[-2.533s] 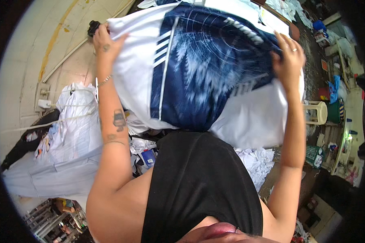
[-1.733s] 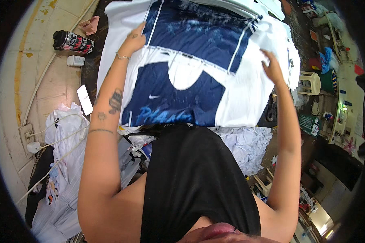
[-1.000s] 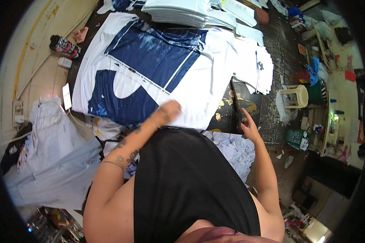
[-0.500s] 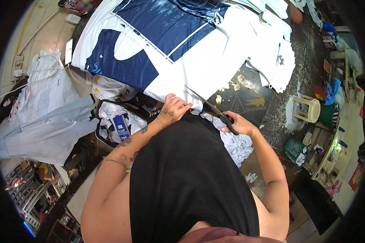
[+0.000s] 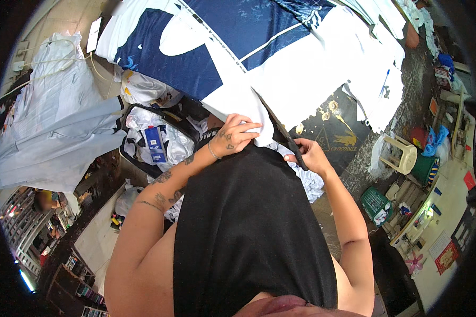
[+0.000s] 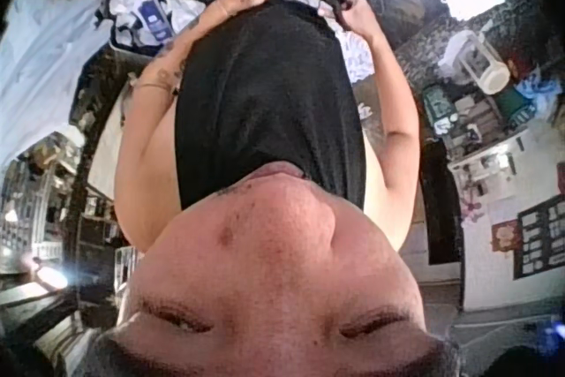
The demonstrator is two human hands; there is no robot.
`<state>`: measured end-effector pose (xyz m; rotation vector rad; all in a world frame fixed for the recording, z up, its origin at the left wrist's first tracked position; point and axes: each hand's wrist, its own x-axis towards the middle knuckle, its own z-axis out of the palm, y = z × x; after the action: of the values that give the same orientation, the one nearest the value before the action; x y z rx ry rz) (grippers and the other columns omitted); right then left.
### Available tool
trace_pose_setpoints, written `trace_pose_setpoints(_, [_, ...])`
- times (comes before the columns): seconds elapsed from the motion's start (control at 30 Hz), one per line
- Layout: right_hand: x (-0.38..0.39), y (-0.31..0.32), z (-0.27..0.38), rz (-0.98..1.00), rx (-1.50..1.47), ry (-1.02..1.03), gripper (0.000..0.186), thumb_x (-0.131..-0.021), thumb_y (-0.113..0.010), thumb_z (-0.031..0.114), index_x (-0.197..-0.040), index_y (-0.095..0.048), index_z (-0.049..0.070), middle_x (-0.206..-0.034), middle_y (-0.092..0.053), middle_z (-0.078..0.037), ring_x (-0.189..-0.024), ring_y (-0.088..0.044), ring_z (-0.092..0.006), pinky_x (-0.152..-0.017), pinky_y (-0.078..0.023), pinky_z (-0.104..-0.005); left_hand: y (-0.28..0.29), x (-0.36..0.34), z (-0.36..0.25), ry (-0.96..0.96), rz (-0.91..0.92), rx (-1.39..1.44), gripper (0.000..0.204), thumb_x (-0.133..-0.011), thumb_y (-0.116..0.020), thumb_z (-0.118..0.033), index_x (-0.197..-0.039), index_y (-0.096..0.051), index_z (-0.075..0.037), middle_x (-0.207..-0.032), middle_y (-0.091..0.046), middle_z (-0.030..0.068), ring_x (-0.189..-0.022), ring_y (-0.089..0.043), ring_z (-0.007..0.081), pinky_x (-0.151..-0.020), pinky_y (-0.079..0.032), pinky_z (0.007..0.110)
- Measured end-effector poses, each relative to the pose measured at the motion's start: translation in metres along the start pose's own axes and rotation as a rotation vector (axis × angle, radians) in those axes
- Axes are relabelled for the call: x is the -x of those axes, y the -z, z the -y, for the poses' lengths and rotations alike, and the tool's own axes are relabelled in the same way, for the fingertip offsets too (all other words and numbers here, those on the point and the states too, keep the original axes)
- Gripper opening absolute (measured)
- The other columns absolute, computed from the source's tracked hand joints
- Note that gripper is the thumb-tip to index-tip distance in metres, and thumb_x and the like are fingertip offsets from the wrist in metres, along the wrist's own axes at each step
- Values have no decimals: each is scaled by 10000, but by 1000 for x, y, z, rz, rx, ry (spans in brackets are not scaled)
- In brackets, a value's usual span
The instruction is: The person lays out white fabric on a table, uses shears to cut along printed lines, and stacks the cut pieces. The person repeats this process with several fabric pieces, including one with a blue printed design, in a cluttered workshop environment.
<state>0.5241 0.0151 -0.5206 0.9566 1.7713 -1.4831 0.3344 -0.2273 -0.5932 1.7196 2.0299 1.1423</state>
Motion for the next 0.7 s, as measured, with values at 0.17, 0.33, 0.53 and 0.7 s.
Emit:
trace_pose_setpoints(0.17, [-12,-6,27,-92,-21,224,649,-744,-960,374,-1206,-717,-11,-679,-600,47,-596,-504,-59,-551,-386,-259,8,-3,11,-45,52,82,199,-743,-774,-72,-930,-806,-131,-1272,-747,-24,-1122,-639,201,-1005,-441,402])
trace_pose_setpoints(0.33, [-22,-6,53,-9,-59,41,700,-743,-958,400,-1241,-696,-16,-723,-635,3,-623,-528,-72,-566,-402,-258,12,-1,23,-66,104,150,174,-739,-768,-75,-905,-800,-118,-1235,-760,-21,-1137,-643,198,-1010,-445,405])
trace_pose_setpoints(0.53, [-41,-9,85,-31,-30,49,724,-734,-949,467,-1191,-700,-36,-723,-664,-32,-645,-589,-89,-562,-432,-275,11,4,33,-56,126,240,172,-739,-760,-78,-903,-795,-115,-1211,-760,-18,-1148,-642,202,-1028,-449,416])
trace_pose_setpoints(0.7, [-55,-14,113,-23,-35,60,688,-737,-935,472,-1140,-713,-39,-733,-706,-57,-646,-627,-101,-573,-468,-269,12,8,40,-73,157,266,182,-744,-755,-98,-921,-788,-124,-1216,-757,-19,-1164,-642,216,-1048,-453,422])
